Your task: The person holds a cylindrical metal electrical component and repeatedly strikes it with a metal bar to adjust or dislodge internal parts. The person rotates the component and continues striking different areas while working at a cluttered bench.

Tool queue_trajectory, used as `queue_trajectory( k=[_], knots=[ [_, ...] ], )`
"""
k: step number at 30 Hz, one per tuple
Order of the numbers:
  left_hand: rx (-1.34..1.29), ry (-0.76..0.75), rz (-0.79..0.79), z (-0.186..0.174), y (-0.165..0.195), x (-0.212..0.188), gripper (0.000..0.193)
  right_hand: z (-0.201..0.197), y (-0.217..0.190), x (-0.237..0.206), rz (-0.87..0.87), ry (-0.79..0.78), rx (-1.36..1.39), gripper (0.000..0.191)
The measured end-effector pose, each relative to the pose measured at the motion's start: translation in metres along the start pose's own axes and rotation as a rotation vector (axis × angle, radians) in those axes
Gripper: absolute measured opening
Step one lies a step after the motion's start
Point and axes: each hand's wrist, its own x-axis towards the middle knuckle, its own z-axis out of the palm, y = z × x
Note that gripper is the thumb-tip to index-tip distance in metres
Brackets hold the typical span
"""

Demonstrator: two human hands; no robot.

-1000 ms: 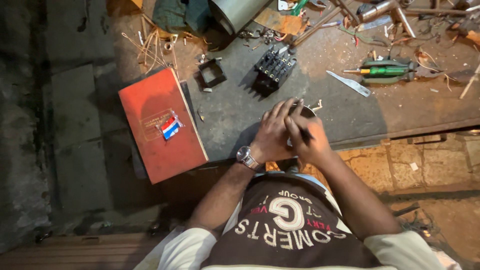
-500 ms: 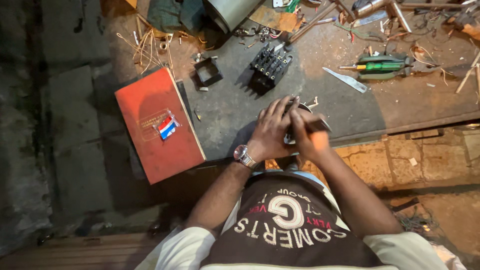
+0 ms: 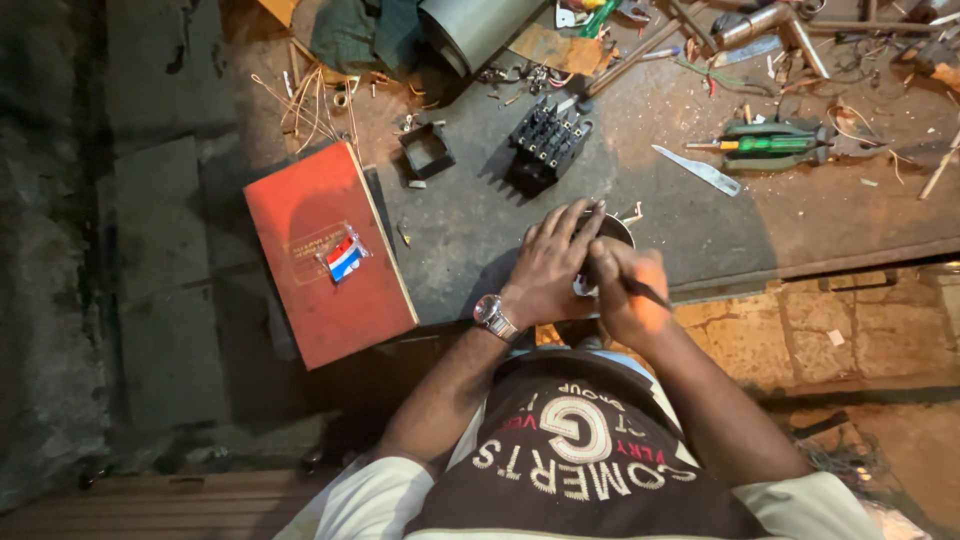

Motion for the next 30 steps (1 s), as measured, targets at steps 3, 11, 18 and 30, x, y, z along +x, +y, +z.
queue_trajectory(
  k=[3,11,18,30],
  knots=[
    [0.015,-0.029,-0.030,0.000,0.001,0.002,0.118,0.000,-0.003,-0.001,0.032,0.047,0.120,0.034],
    [0.014,-0.035,-0.021,0.000,0.000,0.000,0.120,-0.005,-0.009,-0.004,0.062,0.035,0.074,0.034],
    [0.008,0.007,0.020,0.000,0.000,0.000,0.120,-0.001,0.006,-0.004,-0.105,0.040,0.020,0.036],
    [0.010,-0.009,-0.012,0.010,-0.005,-0.004,0.115,-0.006,-0.009,0.002,-0.066,-0.128,0.059,0.023]
  ],
)
